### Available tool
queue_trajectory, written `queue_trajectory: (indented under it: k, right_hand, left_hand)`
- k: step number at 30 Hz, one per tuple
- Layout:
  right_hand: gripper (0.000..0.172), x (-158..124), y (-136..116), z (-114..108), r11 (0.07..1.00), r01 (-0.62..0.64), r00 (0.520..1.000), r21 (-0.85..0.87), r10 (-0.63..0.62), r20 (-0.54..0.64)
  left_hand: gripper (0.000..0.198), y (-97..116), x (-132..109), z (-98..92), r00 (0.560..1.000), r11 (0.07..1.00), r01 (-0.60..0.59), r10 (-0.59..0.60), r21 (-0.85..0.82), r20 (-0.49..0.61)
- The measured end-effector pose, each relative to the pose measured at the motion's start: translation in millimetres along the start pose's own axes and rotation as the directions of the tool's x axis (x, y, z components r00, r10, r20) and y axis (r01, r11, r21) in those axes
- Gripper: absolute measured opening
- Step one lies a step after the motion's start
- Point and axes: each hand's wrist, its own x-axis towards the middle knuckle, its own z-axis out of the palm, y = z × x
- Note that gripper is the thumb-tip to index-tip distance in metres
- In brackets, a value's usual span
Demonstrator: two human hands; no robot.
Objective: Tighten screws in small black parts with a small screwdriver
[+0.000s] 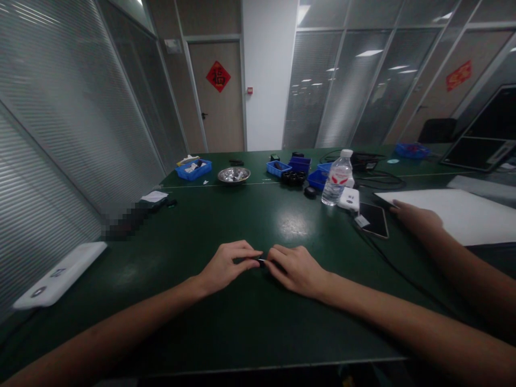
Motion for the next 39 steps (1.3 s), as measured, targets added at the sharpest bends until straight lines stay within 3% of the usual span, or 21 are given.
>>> queue_trajectory:
  k: [11, 19, 28, 39]
  right_hand:
    - [0.02, 4, -2, -12, 0.992, 0.08, 0.995, -0.098, -0.074, 0.067]
    - [0.021, 3, -1, -11, 0.997, 0.04, 0.997, -0.063, -0.036, 0.069]
    - [0.021, 1, -4, -2, 0.998, 0.038, 0.997, -0.049, -0.034, 0.072]
    - [0.022, 3, -4, 0, 0.999, -0.019, 1.0, 0.041, 0.019, 0.001]
  left_hand:
    - [0.03, 3, -1, 1.8, 0.995, 0.972, -0.087, 0.075, 0.217, 0.064]
    - [0.028, 2, 1, 1.4, 0.998, 0.995, -0.025, 0.019, 0.092, 0.067]
    - [0.026, 1, 0, 3.6, 0.99, 0.981, -0.111, 0.096, 0.156, 0.104]
    - [0.023, 9, 3, 10.2, 0.999, 0.998, 0.028, -0.027, -0.049, 0.021]
